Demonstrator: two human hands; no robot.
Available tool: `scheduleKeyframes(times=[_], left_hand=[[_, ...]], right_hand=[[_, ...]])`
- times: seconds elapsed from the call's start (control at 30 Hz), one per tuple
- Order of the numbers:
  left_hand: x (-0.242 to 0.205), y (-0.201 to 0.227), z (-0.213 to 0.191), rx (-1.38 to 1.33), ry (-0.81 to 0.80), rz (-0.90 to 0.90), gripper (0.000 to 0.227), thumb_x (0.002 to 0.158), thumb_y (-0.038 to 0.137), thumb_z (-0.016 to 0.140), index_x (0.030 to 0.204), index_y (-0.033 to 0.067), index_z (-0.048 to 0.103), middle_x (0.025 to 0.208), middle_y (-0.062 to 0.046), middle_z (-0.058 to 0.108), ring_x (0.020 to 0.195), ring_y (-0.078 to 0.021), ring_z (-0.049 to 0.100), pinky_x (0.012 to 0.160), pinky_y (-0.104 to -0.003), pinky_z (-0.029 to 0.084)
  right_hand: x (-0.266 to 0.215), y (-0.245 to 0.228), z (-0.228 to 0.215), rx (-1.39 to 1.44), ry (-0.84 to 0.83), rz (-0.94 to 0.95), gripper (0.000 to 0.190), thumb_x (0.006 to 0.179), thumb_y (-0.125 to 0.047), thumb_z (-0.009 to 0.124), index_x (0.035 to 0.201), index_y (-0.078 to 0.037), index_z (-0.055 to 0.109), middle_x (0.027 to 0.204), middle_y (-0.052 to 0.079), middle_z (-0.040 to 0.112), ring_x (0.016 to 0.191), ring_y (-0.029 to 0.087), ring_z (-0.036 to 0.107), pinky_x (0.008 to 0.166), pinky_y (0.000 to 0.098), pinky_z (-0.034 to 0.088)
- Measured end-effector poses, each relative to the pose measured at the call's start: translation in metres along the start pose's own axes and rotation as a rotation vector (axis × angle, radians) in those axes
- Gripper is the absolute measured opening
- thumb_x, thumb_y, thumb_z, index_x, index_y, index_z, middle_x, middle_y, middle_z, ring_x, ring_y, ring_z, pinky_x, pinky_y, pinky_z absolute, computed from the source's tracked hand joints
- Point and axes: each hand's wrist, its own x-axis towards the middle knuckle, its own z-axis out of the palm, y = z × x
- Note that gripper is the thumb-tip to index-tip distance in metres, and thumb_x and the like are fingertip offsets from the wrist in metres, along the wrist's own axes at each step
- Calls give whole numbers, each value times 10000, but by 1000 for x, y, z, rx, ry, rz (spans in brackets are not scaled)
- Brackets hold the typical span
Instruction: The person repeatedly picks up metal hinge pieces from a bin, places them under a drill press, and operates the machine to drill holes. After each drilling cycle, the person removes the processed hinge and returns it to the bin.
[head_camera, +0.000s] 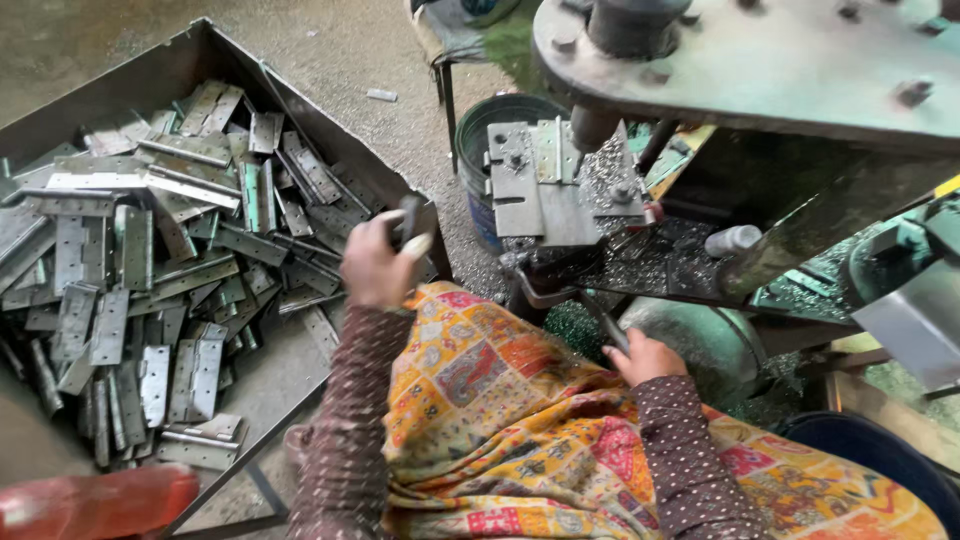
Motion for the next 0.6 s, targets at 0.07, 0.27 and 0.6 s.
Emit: scheduleKeyframes(times=[0.07,0.27,0.6], left_hand=[[28,55,29,18,-80,3,464,771,376,813,1113,84,696,1013,-136,645,900,-308,664,785,-433,548],[24,151,114,630,-545,153,418,879,381,670,1110,33,671,1546,-231,359,1279,-327,498,1122,-582,324],[-31,155,159,493,-558,301,558,1005,450,429,1274,-8,599,1574,-212,347,1443,-350,346,1197,-564,159]], right_hand=[[2,1,-1,-13,-7,8,498,831,-570,662,1073,-135,641,813,189,721,791,400,705,698,528,553],[2,-2,-2,-7,-41,12,525,835,-601,657,1076,-137,621,828,173,724,806,392,707,712,517,554],[4,-26,-45,-65,-51,-20,425,864,-528,670,998,-129,617,815,153,731,797,378,719,703,501,568]])
